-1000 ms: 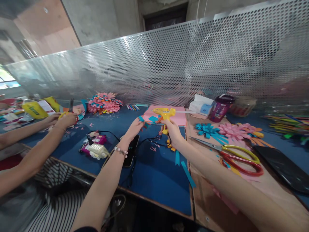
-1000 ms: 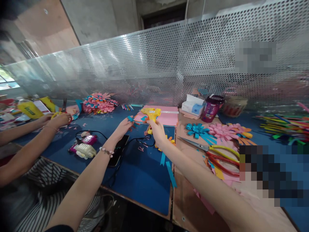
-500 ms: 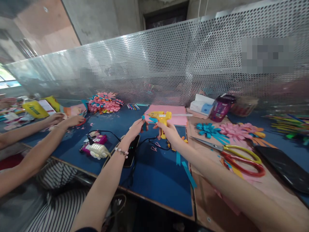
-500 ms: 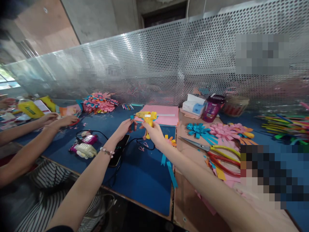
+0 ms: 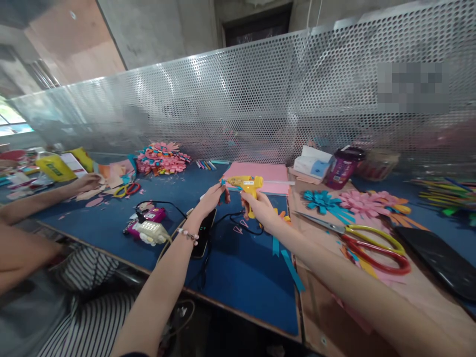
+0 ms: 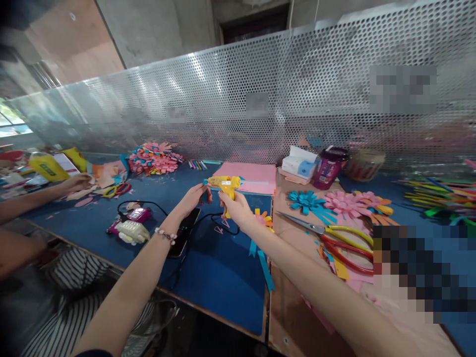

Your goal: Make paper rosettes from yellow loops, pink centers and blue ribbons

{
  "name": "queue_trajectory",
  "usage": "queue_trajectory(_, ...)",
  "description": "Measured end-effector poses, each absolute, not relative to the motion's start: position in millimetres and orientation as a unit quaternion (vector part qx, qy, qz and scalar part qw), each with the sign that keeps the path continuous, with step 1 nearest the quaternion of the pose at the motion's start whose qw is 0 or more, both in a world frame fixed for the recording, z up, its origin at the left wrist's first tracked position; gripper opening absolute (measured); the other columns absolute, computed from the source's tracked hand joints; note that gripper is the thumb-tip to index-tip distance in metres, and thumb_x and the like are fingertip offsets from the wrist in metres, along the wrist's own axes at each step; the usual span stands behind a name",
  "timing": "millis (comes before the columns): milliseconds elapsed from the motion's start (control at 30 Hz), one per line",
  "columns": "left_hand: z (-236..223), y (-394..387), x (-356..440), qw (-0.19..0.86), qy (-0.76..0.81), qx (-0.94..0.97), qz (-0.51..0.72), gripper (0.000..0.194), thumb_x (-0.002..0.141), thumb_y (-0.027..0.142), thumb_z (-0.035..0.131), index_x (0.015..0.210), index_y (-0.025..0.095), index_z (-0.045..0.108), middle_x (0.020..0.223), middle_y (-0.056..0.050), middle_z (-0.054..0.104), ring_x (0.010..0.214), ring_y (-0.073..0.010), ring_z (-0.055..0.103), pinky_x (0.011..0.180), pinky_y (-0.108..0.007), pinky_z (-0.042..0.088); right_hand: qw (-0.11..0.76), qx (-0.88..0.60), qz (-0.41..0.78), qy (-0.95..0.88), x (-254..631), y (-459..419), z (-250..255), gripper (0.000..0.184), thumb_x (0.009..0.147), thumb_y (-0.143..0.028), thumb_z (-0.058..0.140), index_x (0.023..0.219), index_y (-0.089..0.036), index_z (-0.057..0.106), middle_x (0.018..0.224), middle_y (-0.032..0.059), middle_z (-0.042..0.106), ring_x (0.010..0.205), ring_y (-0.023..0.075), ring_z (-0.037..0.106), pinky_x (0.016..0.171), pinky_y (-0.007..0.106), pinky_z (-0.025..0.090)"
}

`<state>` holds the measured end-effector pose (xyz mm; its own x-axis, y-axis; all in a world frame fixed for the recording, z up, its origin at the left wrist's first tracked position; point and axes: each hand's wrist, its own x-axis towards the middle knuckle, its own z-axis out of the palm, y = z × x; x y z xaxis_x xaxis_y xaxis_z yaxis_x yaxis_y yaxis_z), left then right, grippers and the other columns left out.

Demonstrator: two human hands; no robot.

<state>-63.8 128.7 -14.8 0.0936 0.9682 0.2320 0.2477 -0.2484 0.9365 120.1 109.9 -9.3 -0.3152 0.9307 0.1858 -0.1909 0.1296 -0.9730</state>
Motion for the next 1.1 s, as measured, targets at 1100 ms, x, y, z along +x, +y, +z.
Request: queue_trajectory(1100,-15.6,130.6,-64.8,0.368,0.488,0.654,0.445,0.033,0.089,0.045,0.042,0.076,0.017,0.053,0.066,-0.003,0.063,0.061,-0.0141,0.060,0.051,-0.022,0.042,0.480,-0.352,0.567,-0.569,117.7,110.5,-12.0,0.031,0.076,-0.044,0.060,0.064,-0.019,0.046,0.042,-0.0084,0.043,0.031,0.0103,0.048,0.034,0.021,0.040)
